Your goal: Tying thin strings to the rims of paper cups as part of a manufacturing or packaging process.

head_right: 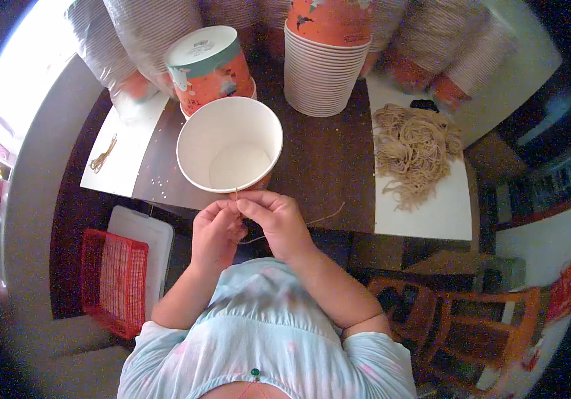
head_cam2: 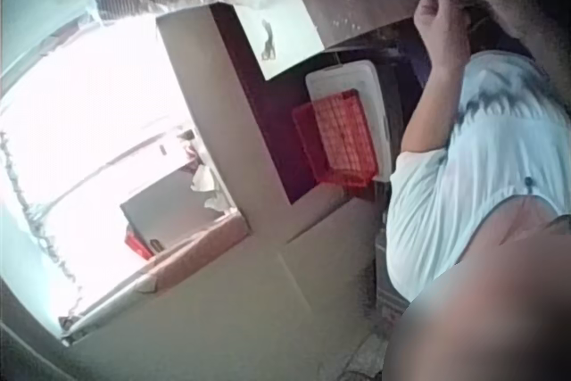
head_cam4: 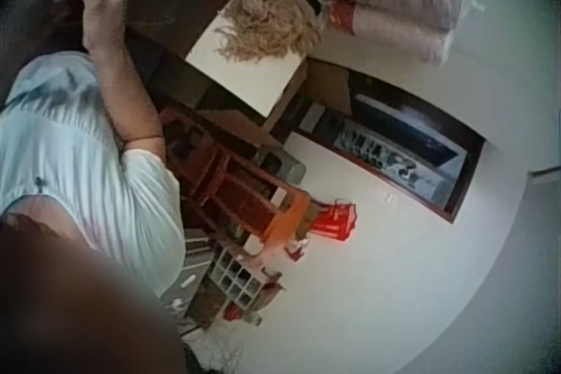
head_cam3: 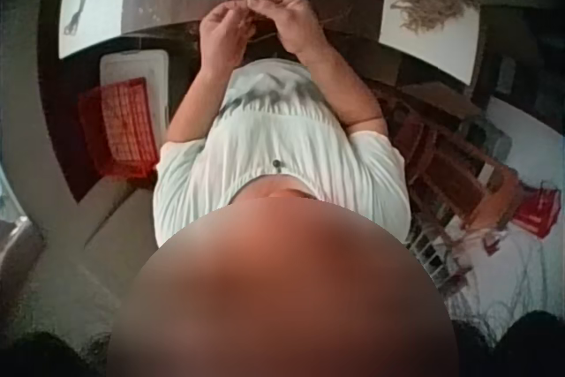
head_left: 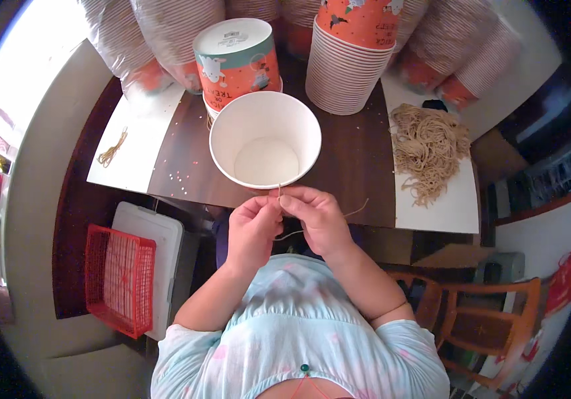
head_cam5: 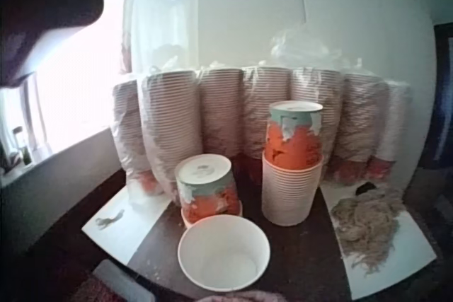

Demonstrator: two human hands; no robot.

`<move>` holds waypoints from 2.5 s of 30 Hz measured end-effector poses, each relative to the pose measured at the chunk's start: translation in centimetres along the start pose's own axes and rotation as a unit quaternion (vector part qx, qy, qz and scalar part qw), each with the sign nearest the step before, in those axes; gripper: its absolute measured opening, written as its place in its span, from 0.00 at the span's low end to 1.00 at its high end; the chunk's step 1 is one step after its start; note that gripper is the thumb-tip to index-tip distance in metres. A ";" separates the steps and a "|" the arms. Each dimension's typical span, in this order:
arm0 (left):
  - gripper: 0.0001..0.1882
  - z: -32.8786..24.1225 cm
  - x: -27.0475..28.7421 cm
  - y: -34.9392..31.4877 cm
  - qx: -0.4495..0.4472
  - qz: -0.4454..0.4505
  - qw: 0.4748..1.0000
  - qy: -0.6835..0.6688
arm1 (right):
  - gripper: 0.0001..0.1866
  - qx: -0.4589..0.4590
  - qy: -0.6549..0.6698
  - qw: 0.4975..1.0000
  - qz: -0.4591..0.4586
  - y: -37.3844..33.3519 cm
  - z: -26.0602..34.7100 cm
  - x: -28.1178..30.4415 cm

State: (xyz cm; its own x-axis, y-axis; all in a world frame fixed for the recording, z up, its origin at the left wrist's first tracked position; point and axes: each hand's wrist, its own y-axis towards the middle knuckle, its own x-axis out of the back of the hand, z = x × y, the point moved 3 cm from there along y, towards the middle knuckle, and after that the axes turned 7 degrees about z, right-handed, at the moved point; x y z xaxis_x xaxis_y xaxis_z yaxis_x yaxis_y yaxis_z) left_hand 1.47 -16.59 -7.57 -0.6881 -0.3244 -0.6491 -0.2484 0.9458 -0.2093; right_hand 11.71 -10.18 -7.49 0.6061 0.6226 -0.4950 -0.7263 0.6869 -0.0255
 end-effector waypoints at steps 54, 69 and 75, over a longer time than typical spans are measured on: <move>0.07 -2.3 0.0 -0.8 -0.401 -0.001 0.715 0.572 | 0.06 -0.027 0.086 0.992 -0.092 1.0 -1.0 0.3; 0.06 -3.5 0.7 -1.1 -0.220 0.021 0.849 0.479 | 0.11 0.349 -0.612 0.684 -0.189 1.0 2.1 -0.7; 0.08 -3.3 1.5 -0.9 -0.142 0.027 0.893 0.426 | 0.06 0.194 -0.369 0.904 -0.096 1.6 1.6 1.0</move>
State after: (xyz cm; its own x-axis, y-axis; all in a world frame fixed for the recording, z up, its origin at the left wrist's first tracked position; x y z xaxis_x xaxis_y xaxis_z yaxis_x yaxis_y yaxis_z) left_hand -1.56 -18.00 -5.98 -0.9435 -0.2880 0.1638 -0.2788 0.9572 0.0770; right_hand 11.67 -7.88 -6.60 0.8639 0.4609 0.2031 -0.5035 0.7991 0.3286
